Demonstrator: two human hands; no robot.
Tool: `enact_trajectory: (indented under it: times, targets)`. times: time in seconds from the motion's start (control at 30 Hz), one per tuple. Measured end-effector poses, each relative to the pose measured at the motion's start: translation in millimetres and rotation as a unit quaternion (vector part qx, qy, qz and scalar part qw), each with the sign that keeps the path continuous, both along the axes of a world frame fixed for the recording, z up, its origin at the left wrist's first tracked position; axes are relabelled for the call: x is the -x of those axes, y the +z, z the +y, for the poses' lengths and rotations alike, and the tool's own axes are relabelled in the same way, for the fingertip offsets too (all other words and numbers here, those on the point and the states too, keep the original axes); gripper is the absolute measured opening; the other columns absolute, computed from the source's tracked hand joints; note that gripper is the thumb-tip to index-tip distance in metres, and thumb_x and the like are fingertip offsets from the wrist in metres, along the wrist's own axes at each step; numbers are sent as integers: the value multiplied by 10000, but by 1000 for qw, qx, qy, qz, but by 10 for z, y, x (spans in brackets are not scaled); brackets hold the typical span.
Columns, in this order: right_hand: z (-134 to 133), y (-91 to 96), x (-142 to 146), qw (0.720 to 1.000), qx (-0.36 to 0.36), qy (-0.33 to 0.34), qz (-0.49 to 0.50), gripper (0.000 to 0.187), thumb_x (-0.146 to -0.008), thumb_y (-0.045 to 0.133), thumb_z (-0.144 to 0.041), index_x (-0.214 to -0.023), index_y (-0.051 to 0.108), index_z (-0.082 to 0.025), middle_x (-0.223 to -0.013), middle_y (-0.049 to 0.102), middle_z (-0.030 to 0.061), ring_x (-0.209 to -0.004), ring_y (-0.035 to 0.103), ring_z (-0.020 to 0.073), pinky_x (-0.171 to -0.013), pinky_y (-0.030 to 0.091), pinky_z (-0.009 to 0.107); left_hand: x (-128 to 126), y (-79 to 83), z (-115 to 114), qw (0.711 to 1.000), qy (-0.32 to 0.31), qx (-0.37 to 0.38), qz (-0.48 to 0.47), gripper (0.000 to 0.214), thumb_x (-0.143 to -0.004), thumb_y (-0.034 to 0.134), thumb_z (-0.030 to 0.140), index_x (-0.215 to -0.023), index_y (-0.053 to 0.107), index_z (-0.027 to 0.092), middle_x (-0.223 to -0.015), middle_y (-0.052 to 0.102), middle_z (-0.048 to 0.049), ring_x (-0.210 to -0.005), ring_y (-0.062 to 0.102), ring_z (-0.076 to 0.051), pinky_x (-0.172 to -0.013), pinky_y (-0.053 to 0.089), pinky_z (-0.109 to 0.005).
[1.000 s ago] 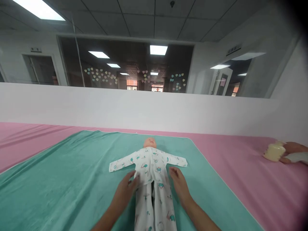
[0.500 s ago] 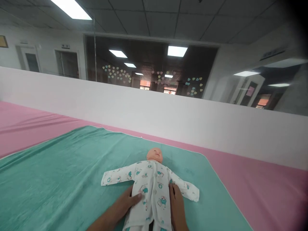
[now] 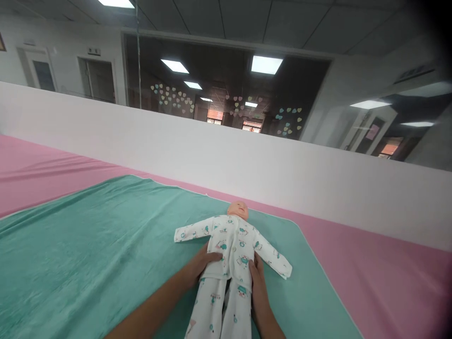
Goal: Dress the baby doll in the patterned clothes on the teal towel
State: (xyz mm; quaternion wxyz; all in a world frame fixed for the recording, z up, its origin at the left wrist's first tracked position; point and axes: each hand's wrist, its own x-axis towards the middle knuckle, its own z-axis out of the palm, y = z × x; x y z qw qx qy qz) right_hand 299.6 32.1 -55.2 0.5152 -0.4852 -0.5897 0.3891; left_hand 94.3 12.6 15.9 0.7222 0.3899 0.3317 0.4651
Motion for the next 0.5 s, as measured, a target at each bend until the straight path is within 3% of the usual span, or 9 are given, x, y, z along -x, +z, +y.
enact_trajectory:
  times: [0.1, 0.27, 0.37, 0.5]
  targets:
    - [41, 8, -52, 1000, -7, 1, 21, 704, -832, 350, -621, -1424, 221, -262, -1373, 438, 38, -1245, 426, 269, -947, 459, 437, -91, -73, 105, 1000, 12, -11, -1, 655, -700, 643, 256, -1311, 412, 205, -1208, 590, -89, -1060, 578, -297, -908, 469, -409]
    - [30, 118, -28, 987, 62, 49, 142, 714, -849, 432, -503, -1440, 92, -292, -1465, 279, 23, -1289, 365, 236, -992, 421, 430, -122, -226, 109, 999, 34, -32, 10, 651, -746, 631, 340, -1336, 377, 232, -1276, 541, -65, -1099, 554, -288, -904, 477, -397]
    - [45, 181, -14, 971, 95, 66, 208, 744, -805, 536, -460, -1427, 158, -307, -1481, 234, 5, -1300, 345, 231, -1021, 390, 419, -101, -287, 92, 997, 54, -50, 26, 648, -772, 610, 401, -1344, 365, 219, -1301, 515, -96, -1098, 556, -279, -912, 475, -407]
    - [86, 147, -102, 956, 144, 63, 246, 693, -761, 622, -424, -1372, 311, -326, -1466, 273, -22, -1265, 403, 231, -979, 443, 391, -63, -346, 108, 986, 95, -83, 112, 583, -788, 568, 465, -1300, 435, 221, -1303, 515, -87, -1122, 536, -274, -939, 456, -409]
